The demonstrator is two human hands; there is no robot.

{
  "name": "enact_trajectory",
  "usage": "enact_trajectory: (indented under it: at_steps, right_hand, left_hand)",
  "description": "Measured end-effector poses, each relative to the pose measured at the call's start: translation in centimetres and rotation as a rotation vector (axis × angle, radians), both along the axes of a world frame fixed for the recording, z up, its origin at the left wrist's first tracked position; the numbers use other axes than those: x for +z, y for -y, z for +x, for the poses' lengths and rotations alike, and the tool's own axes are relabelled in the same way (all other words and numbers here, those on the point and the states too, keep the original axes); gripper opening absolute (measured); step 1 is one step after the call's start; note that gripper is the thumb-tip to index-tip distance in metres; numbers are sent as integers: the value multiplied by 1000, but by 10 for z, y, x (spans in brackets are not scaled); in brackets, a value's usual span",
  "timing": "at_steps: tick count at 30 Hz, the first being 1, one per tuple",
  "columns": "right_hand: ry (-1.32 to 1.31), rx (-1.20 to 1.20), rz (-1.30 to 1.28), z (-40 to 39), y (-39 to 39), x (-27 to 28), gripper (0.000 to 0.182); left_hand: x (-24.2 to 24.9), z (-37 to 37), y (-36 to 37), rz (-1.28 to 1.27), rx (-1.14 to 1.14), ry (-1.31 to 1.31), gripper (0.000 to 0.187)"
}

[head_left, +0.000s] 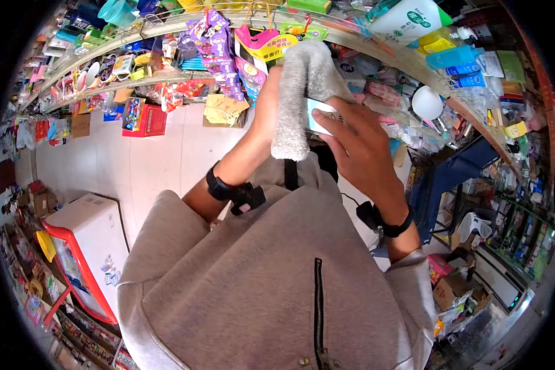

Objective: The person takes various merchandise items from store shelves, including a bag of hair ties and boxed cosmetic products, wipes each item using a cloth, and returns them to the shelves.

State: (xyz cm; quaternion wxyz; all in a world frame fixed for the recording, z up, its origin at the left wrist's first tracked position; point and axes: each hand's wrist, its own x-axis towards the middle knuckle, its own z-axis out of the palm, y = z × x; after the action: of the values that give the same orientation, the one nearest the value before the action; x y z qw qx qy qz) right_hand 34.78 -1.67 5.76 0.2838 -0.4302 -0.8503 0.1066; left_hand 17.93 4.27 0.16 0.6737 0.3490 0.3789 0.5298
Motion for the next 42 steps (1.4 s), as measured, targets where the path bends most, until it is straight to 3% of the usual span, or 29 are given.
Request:
enact_trajectory:
  at_steps: [1,8,11,13,17,21,22,23,26,29,35,38,39,41,42]
  right_hand:
    - [24,46,12,0,0,-1,40]
    - [-16,134,-57,3,3,-7,41]
    - [-62,159,-155,9,5,-13,41]
    - [-421,116,-440,14,10,-16,42]
    - [-467,54,-361,18,15,-14,42]
    - [-199,-62,-224,5,14,-5,40]
    - [-98,-62,-157,-1,13,-6,39]
    - [-100,-64,-157,-4,12,-6,39]
    - [-71,-16,-93,-7,9,-7,39]
    - [-123,17,-141,-3,9,-8,39]
    - [-158,83,-252,4,8,-9,41]
    - [-218,89,-296,8,9,-18,40]
    - [-218,89,-296,10,12,-19,40]
    - [-613,87,-661,14,21,-18,39]
    - [-609,87,-661,14,24,-22,39]
  left_hand:
    - [-10,-3,0,195,-12,-343,39]
    - [-4,-7,-8,236,-23,-290,42]
    - [5,-9,-9,41,-113,-510,37]
    - [7,0,-10,-358,-14,353,35]
    - [15,-13,-6,-250,-44,292,39]
    - [11,-15,7,-136,-132,449,41]
    - [12,-5,14,-86,-79,142,42]
    - [14,0,15,-214,19,159,42]
    - [9,-11,8,178,-8,-193,42]
    - [5,-11,1,232,20,-381,44]
    - [-11,-8,-5,267,67,-366,47]
    - [-34,-10,-13,177,-29,-332,41]
    - [-45,-10,-16,240,-20,-425,28]
    - [-45,-7,-20,305,-10,-517,28]
    - [-25,-2,-20,-26,5,-83,30]
